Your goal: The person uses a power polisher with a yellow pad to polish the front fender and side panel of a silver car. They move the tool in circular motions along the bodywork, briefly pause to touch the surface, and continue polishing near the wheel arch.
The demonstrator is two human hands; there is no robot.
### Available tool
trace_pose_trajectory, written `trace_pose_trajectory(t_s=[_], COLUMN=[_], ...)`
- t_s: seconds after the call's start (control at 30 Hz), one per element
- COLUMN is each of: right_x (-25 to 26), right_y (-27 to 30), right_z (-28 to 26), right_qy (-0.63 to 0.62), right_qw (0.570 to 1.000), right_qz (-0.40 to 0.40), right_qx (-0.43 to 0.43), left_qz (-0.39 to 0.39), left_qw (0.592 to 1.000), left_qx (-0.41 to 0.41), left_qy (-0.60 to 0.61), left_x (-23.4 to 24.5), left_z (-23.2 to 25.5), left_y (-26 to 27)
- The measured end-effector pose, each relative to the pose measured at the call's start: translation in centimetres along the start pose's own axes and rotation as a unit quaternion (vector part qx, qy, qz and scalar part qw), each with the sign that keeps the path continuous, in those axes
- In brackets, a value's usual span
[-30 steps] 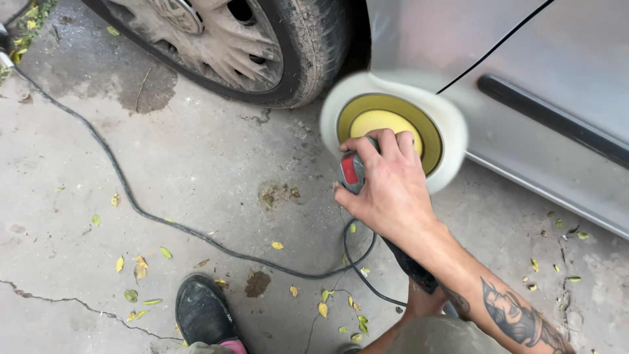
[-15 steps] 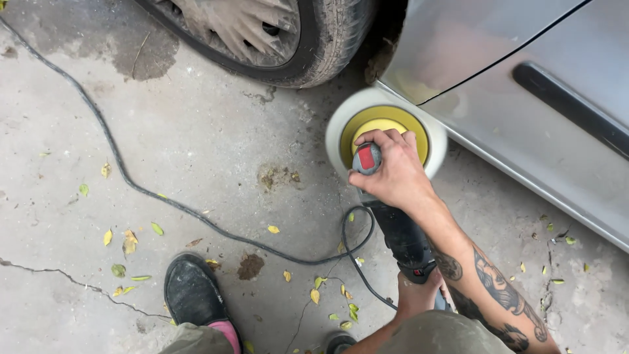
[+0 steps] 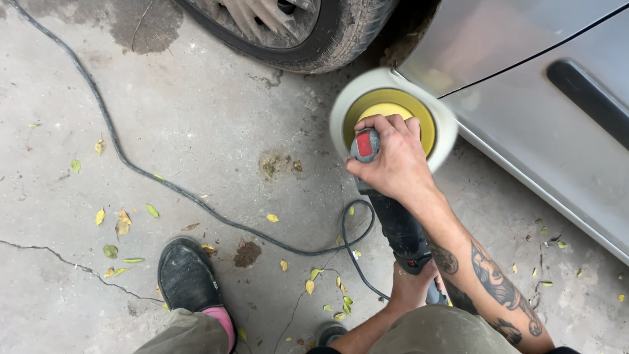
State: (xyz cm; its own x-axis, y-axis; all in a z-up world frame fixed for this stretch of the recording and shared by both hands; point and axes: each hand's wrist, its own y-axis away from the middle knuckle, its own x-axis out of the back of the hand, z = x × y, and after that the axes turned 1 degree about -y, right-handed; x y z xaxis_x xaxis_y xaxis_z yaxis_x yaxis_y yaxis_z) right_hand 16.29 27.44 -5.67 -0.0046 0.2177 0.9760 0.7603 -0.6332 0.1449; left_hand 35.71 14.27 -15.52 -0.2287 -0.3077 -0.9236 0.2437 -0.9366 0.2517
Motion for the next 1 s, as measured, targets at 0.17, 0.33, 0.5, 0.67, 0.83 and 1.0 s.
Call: trace_pose_trajectory(t_s=[0.17, 0.33, 0.5, 0.67, 0.83, 1.0], right_x=[-1.6, -1.2, -0.5, 0.4, 0.7, 1.1], right_y=[-1.5, -1.3, 0.0, 0.6, 1.1, 2.4], right_z=[3.2, 1.8, -0.5, -1.3, 0.9, 3.3], right_qy=[-0.063, -0.040, 0.031, 0.043, -0.084, -0.115], right_qw=[0.996, 0.998, 0.999, 0.996, 0.996, 0.990], right_qz=[-0.044, -0.039, 0.015, 0.062, -0.003, -0.014], right_qx=[-0.042, -0.037, 0.007, 0.044, -0.029, -0.084], left_qz=[0.109, 0.080, -0.025, -0.065, 0.115, 0.135], left_qw=[0.990, 0.994, 0.998, 0.997, 0.991, 0.987], left_qx=[0.079, 0.070, 0.032, -0.023, 0.038, 0.036], left_qy=[-0.039, 0.034, 0.055, 0.036, -0.051, -0.081], left_x=[-0.8, 0.3, 1.2, 1.7, 0.0, -1.4], left_z=[1.7, -0.1, 0.2, 0.6, 0.7, 1.0], left_y=[-0.1, -0.3, -0.2, -0.5, 0.6, 2.0])
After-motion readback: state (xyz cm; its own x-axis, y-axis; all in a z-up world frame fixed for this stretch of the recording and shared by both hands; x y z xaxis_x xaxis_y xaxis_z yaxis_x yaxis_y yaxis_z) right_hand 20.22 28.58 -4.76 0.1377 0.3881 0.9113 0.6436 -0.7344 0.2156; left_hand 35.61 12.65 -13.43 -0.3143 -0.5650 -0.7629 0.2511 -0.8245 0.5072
